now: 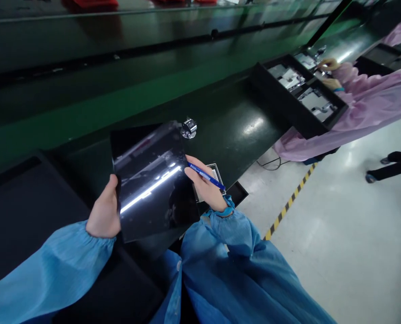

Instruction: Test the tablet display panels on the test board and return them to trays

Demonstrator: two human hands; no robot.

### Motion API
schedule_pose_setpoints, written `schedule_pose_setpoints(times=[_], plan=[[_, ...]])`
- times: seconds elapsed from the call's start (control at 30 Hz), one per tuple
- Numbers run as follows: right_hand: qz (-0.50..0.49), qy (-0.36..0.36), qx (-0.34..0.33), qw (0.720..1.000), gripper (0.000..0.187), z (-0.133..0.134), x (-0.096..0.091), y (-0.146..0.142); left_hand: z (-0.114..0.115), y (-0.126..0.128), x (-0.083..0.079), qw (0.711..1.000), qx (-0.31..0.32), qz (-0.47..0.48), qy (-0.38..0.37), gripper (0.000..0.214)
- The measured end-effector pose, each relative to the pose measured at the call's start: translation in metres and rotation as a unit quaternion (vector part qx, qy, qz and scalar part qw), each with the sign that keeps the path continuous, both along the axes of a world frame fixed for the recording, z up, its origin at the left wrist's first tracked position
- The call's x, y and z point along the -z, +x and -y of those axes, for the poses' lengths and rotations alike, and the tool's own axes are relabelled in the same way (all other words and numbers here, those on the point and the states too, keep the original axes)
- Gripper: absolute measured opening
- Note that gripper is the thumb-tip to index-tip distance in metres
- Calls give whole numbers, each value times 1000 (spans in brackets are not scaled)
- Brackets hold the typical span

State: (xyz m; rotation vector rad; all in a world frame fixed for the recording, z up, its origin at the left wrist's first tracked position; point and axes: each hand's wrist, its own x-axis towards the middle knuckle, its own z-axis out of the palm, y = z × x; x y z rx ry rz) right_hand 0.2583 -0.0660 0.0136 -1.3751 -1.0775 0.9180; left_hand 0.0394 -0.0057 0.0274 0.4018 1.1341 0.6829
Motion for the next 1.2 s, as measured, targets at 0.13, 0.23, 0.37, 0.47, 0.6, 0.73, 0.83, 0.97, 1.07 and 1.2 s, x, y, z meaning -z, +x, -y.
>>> schedule_pose_setpoints(times=[0.13,0.23,0.37,0.47,0.6,0.73,0.83,0.97,1.07,1.2], plan=[[157,31,55,986,27,10,10,33,0,-13,11,998,43,-41,20,66],[346,67,154,923,11,16,28,58,-1,-22,19,996,57,-55,37,77],[438,69,92,891,22,20,48,69,-2,-31,24,982,56,-165,69,88],[450,67,76,887,25,20,52,67,-6,-38,27,974,62,-207,66,87],[463,72,65,881,28,20,50,66,-12,-48,31,960,76,-263,61,78],[471,72,38,878,27,19,49,68,-9,-40,28,986,54,-154,33,79],[438,69,94,891,23,20,45,64,-4,-28,26,998,52,-33,1,78],[276,75,156,946,17,24,21,37,0,-18,24,999,39,28,-16,66],[208,66,20,976,59,27,-1,7,3,-11,14,999,9,35,-17,60],[176,60,-75,980,81,28,-10,-19,8,1,-4,998,-34,42,-25,50]])
